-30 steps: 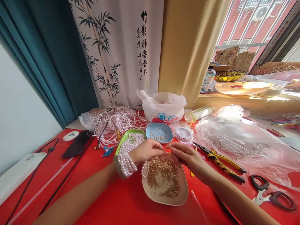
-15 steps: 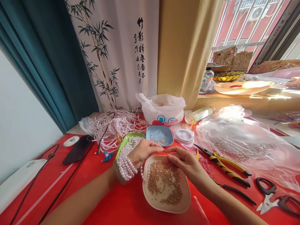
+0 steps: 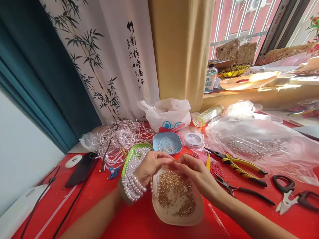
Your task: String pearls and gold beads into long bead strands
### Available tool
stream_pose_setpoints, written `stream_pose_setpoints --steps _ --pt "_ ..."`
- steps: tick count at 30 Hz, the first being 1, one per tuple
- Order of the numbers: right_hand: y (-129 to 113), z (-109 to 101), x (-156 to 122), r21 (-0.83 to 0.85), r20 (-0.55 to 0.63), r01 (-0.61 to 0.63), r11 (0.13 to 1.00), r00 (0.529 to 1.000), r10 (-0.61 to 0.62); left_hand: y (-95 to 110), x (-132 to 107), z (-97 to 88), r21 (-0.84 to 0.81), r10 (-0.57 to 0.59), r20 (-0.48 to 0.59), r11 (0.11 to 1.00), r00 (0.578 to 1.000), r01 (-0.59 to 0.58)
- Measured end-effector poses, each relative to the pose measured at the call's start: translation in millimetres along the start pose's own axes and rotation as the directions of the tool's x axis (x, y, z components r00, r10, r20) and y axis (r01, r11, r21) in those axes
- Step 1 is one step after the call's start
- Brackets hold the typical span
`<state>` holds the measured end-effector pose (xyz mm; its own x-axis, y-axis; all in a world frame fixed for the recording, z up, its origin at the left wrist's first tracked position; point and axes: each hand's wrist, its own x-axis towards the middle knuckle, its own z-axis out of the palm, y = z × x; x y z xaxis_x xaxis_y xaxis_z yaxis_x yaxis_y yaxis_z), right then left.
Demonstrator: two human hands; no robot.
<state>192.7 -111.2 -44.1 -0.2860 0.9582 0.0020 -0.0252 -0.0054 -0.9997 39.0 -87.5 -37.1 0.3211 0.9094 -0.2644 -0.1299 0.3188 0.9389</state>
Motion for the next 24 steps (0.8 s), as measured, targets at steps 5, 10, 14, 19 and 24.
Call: stream_pose_setpoints --steps 5,10,14,19,24 --pt "5.3 0.7 1.6 -0.014 -0.034 0.041 0.999 0.999 -0.042 -0.1 -1.8 4.6 -0.032 -0.014 -0.001 0.999 1.000 0.014" --pt "7.7 0.2 1.2 0.024 -0.055 0.053 0.998 0.997 -0.052 1.7 -2.6 7.3 -0.044 -0.020 -0.003 0.999 1.000 0.020" --pt "6.3 0.8 0.7 0.088 -0.069 0.030 0.996 0.997 -0.024 2.7 -3.0 8.5 -0.032 -0.025 -0.007 0.999 1.000 0.025" --pt "3.3 1.7 0.0 0.127 -0.087 0.004 0.992 0.996 0.007 2.1 -2.7 9.2 -0.025 -0.021 -0.017 0.999 1.000 0.020" --pt "3.1 1.7 -0.2 0.107 -0.076 0.019 0.994 0.997 -0.011 1.2 -2.3 10.4 -0.017 -0.016 -0.019 1.000 1.000 0.016"
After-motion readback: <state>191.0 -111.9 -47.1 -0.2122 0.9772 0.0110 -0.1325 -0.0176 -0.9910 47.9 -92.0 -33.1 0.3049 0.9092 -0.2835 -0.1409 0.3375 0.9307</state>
